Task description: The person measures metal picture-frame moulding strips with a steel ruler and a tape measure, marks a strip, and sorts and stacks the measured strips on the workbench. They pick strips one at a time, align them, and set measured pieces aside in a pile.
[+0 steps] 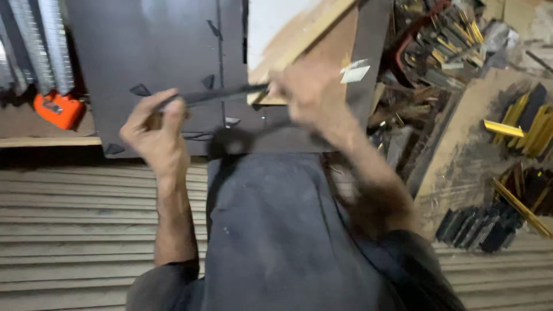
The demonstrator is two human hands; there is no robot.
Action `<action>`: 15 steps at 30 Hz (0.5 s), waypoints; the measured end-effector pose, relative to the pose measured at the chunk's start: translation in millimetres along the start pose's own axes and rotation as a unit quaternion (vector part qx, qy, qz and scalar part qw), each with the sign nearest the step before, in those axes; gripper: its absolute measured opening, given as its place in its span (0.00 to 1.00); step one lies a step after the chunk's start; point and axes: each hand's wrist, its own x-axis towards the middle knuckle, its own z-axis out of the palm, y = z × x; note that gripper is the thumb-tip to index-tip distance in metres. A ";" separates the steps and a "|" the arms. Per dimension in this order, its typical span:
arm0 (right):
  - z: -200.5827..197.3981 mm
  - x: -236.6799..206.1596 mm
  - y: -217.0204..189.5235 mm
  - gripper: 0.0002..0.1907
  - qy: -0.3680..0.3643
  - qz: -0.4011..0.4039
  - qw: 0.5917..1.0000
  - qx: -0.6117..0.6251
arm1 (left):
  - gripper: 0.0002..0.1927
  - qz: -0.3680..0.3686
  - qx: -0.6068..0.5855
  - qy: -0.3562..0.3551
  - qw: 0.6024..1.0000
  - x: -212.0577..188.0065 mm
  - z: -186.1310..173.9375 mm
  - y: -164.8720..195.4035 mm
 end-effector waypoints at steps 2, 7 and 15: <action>1.5 6.7 42.4 0.06 0.279 -0.133 0.941 -0.137 | 0.11 -0.091 0.067 -0.036 0.993 -4.4 12.9 -32.0; 5.7 43.1 61.9 0.11 0.295 -0.107 0.934 -0.169 | 0.11 -0.137 0.168 -0.081 0.973 -1.8 60.7 -92.8; -32.5 -67.4 -28.0 0.07 0.029 -0.452 0.636 0.624 | 0.12 -0.086 0.277 -0.100 0.952 10.5 71.4 -92.5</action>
